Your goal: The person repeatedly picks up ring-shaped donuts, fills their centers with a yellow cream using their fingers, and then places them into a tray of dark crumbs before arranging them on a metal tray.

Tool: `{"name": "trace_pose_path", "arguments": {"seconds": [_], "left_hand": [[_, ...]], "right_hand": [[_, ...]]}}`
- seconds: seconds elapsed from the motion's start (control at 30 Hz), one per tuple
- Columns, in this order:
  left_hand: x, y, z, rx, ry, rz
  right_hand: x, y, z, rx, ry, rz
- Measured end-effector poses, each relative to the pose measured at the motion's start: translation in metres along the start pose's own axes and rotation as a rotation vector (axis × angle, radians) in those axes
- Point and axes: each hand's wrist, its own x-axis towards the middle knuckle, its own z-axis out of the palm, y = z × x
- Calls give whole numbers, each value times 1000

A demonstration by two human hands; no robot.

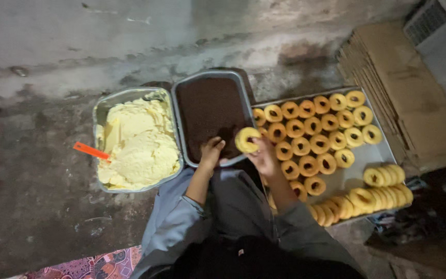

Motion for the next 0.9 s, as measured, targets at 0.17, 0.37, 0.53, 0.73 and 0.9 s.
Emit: {"name": "trace_pose_path", "arguments": {"seconds": [0.17,0.37,0.53,0.73,0.9], "left_hand": [[11,-27,-3,162,298,272],[-11,-34,-12,-92,266,392],[-47,-20,-6,-245,277,271],[-62,-29,-12,-297,342,243],[-61,-45,-15,-401,314,264]], "right_hand": [[-70,-89,-136,-19,359,-145],[-135,-205,-214,-770,527,-95],[-135,-243,-239,-1094,410,198],[-111,-263,-254,-1133,243,489],[-111,-259,-264,-1142,211,569]]}}
